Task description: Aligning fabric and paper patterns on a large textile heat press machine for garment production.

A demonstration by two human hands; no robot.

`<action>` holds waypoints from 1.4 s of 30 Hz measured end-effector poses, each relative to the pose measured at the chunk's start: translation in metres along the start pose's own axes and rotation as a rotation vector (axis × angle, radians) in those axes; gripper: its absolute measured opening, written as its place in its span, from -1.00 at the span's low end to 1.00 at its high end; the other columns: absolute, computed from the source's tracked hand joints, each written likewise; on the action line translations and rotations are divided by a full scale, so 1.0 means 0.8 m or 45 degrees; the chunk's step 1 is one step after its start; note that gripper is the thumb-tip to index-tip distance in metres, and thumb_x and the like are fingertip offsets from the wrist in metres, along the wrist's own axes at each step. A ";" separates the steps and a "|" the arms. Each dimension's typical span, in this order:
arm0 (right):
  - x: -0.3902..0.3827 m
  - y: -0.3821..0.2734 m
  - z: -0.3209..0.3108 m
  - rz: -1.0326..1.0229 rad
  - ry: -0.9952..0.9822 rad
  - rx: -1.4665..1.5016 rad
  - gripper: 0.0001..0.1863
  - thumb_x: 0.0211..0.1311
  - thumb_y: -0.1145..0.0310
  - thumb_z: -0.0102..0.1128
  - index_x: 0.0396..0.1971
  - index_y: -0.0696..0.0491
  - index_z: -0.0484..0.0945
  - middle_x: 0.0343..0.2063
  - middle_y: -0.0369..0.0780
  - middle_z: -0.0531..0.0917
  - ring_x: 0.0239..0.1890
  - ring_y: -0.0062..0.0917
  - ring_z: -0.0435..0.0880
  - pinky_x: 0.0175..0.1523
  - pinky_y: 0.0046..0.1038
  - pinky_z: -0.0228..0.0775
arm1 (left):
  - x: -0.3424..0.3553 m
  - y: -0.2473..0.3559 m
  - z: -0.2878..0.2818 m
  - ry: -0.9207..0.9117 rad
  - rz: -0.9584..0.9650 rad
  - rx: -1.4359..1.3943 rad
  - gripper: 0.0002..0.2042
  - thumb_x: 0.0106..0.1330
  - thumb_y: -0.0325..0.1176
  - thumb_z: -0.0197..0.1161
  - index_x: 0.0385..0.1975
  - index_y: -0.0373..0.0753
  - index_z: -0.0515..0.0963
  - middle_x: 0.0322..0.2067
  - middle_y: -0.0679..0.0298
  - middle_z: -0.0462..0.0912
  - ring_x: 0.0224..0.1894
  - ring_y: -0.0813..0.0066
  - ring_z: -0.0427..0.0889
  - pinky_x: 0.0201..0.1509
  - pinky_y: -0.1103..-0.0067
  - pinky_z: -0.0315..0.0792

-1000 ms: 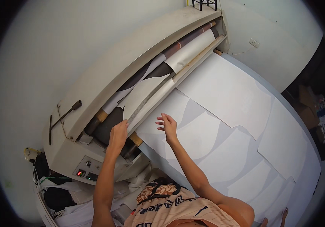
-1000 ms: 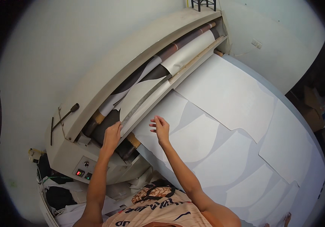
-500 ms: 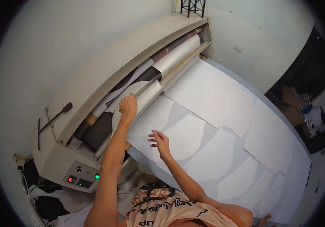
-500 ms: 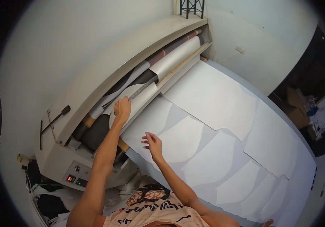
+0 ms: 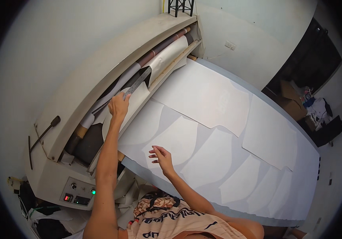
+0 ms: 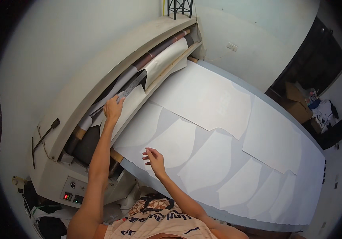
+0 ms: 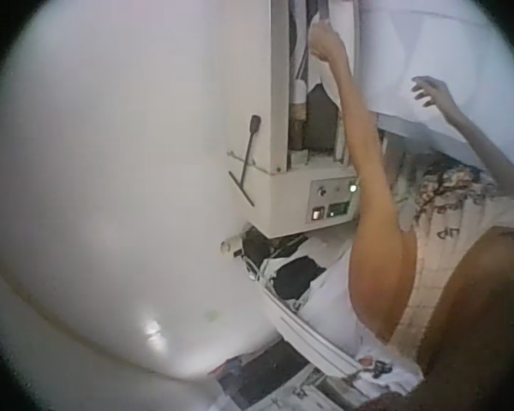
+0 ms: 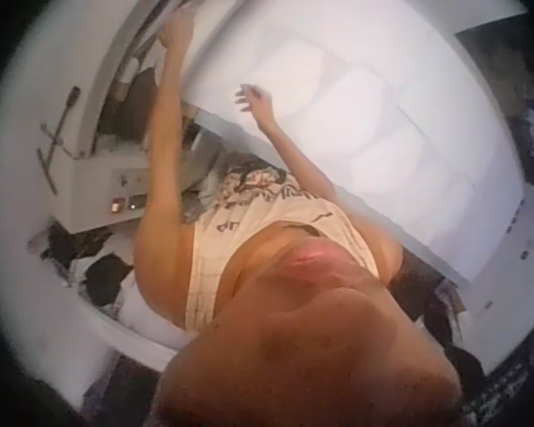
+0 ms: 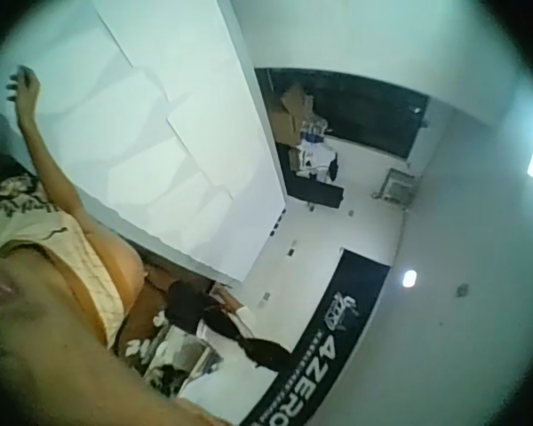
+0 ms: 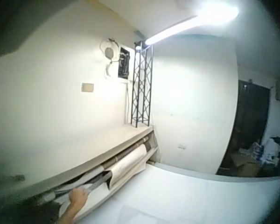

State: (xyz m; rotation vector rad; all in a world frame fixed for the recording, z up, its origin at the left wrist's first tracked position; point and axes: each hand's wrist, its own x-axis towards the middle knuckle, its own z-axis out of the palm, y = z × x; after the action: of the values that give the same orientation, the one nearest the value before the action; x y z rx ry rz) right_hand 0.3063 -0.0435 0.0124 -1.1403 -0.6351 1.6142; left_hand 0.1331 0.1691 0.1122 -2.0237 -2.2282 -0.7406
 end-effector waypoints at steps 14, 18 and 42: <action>-0.024 0.007 -0.027 -0.016 0.068 0.010 -0.63 0.38 0.18 0.07 0.03 0.10 0.53 -0.21 -0.18 0.66 -0.26 -0.50 0.64 -0.24 -0.55 0.46 | -0.075 0.059 -0.005 -0.007 0.056 -0.070 -0.67 0.32 -0.04 0.13 -0.35 -0.23 0.55 -0.55 0.06 0.62 -0.52 -0.05 0.58 -0.39 0.21 0.42; -0.013 -0.011 -0.041 -0.167 0.137 0.007 -0.63 0.38 0.17 0.08 0.00 0.13 0.52 -0.19 -0.17 0.66 -0.21 -0.49 0.64 -0.14 -0.53 0.46 | -0.203 0.051 0.023 -0.204 -0.005 -0.330 -0.64 0.30 -0.03 0.12 -0.44 -0.25 0.55 -0.61 0.04 0.60 -0.55 -0.06 0.56 -0.42 0.21 0.41; -0.071 -0.003 -0.120 0.016 0.301 0.084 -0.76 0.44 0.32 -0.06 0.01 0.07 0.38 -0.56 -0.38 0.34 -0.66 -0.80 0.18 -0.65 -0.75 -0.02 | -0.189 -0.131 -0.055 0.141 -0.302 -0.017 -0.65 0.21 -0.25 0.30 -0.04 -0.21 0.52 -0.16 0.21 0.54 -0.32 0.06 0.58 -0.17 0.31 0.47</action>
State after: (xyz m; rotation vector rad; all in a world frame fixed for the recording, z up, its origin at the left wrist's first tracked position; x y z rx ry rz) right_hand 0.3956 -0.1076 -0.0047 -1.2644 -0.4186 1.4718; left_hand 0.0439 0.0091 0.0663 -1.6949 -2.4298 -0.8643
